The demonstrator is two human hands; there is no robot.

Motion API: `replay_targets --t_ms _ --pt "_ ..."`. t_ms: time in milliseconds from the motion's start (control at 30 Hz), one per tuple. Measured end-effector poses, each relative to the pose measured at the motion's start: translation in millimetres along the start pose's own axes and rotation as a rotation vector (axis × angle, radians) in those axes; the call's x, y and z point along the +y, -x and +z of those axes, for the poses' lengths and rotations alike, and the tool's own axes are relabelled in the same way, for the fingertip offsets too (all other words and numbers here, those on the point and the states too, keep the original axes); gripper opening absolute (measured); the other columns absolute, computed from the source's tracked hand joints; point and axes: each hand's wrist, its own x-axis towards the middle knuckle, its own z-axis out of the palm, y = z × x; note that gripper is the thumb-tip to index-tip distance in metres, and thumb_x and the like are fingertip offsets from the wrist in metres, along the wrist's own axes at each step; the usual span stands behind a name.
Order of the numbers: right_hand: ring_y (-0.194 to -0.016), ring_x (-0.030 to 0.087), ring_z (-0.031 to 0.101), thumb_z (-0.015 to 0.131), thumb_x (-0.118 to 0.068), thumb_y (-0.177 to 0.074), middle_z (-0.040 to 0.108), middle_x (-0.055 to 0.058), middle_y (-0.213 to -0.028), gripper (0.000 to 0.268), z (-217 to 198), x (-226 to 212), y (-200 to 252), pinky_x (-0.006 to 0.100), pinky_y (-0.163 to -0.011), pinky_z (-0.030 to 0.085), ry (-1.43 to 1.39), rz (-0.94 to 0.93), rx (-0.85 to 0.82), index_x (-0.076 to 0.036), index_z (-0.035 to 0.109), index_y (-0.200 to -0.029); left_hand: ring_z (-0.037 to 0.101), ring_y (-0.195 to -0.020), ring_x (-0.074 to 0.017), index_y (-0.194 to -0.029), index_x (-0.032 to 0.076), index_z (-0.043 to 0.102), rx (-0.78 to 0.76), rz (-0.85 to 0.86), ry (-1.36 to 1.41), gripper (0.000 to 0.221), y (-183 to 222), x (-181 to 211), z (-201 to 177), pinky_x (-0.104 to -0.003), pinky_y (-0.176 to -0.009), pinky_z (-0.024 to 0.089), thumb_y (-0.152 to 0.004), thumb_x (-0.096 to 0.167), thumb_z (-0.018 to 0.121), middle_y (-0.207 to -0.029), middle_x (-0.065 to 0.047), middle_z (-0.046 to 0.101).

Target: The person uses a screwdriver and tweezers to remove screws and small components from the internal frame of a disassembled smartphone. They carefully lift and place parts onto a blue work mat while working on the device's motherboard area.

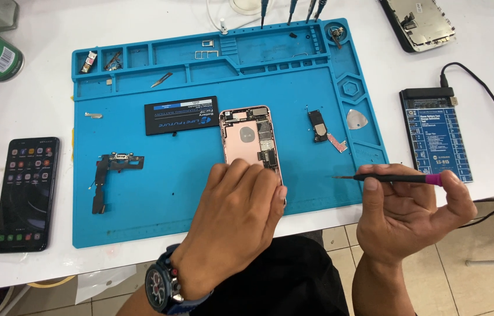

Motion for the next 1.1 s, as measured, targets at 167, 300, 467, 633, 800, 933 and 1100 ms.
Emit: replay_targets --t_ms 167,300,467,633,800,933,1100 --pt "-0.092 0.038 0.067 0.059 0.02 -0.109 0.058 0.036 -0.114 0.066 -8.3 10.9 -1.1 0.044 -0.088 0.062 -0.014 0.085 0.065 -0.017 0.021 -0.147 0.041 -0.078 -0.0252 -0.094 0.011 0.049 -0.112 0.182 -0.235 0.015 -47.0 -13.2 14.5 -0.042 -0.068 0.034 -0.108 0.012 0.056 -0.083 -0.005 0.049" --pt "-0.09 0.034 0.069 0.06 0.018 -0.108 0.06 0.031 -0.112 0.064 -8.8 6.6 -2.3 0.038 -0.085 0.061 -0.051 0.17 0.086 -0.017 0.022 -0.147 0.049 -0.087 -0.0262 -0.092 0.012 0.058 -0.179 0.241 -0.322 0.019 -81.7 -38.1 35.0 -0.043 -0.07 0.038 -0.097 0.02 0.073 -0.092 -0.004 0.055" --pt "-0.086 0.034 0.07 0.059 0.016 -0.107 0.06 0.029 -0.11 0.062 -13.6 8.7 0.5 0.038 -0.081 0.061 -0.083 0.204 0.083 -0.016 0.023 -0.146 0.051 -0.09 -0.0258 -0.096 0.02 0.068 -0.309 0.279 -0.082 0.01 -93.7 -63.0 56.8 -0.043 -0.073 0.034 -0.096 0.011 0.072 -0.092 0.001 0.061" --pt "-0.087 0.036 0.067 0.057 0.017 -0.11 0.059 0.034 -0.11 0.062 -15.6 10.3 2.7 0.04 -0.083 0.06 -0.069 0.179 0.063 -0.017 0.021 -0.148 0.05 -0.09 -0.0258 -0.09 0.021 0.073 -0.296 0.362 -0.057 0.011 -86.0 -62.7 73.6 -0.044 -0.072 0.034 -0.097 0.012 0.072 -0.091 0.001 0.062" --pt "-0.086 0.036 0.067 0.056 0.018 -0.111 0.059 0.034 -0.112 0.063 -16.2 9.8 4.0 0.04 -0.084 0.06 -0.062 0.18 0.073 -0.018 0.021 -0.149 0.046 -0.087 -0.0234 -0.082 0.022 0.069 -0.273 0.431 -0.043 0.017 -86.4 -61.1 72.9 -0.042 -0.072 0.033 -0.097 0.015 0.074 -0.087 0.004 0.058" --pt "-0.087 0.036 0.068 0.057 0.016 -0.111 0.06 0.034 -0.112 0.061 -16.0 9.4 3.3 0.037 -0.08 0.059 -0.052 0.173 0.06 -0.018 0.021 -0.148 0.05 -0.092 -0.0244 -0.085 0.025 0.077 -0.252 0.465 0.001 0.014 -86.9 -59.0 74.8 -0.043 -0.073 0.034 -0.094 0.015 0.077 -0.093 0.003 0.06" --pt "-0.087 0.035 0.068 0.058 0.016 -0.11 0.06 0.033 -0.111 0.061 -15.6 10.0 3.6 0.036 -0.079 0.059 -0.041 0.186 0.075 -0.017 0.021 -0.147 0.05 -0.092 -0.024 -0.084 0.026 0.079 -0.241 0.482 -0.001 0.02 -86.3 -58.3 76.2 -0.043 -0.071 0.033 -0.095 0.01 0.075 -0.09 0.003 0.057"
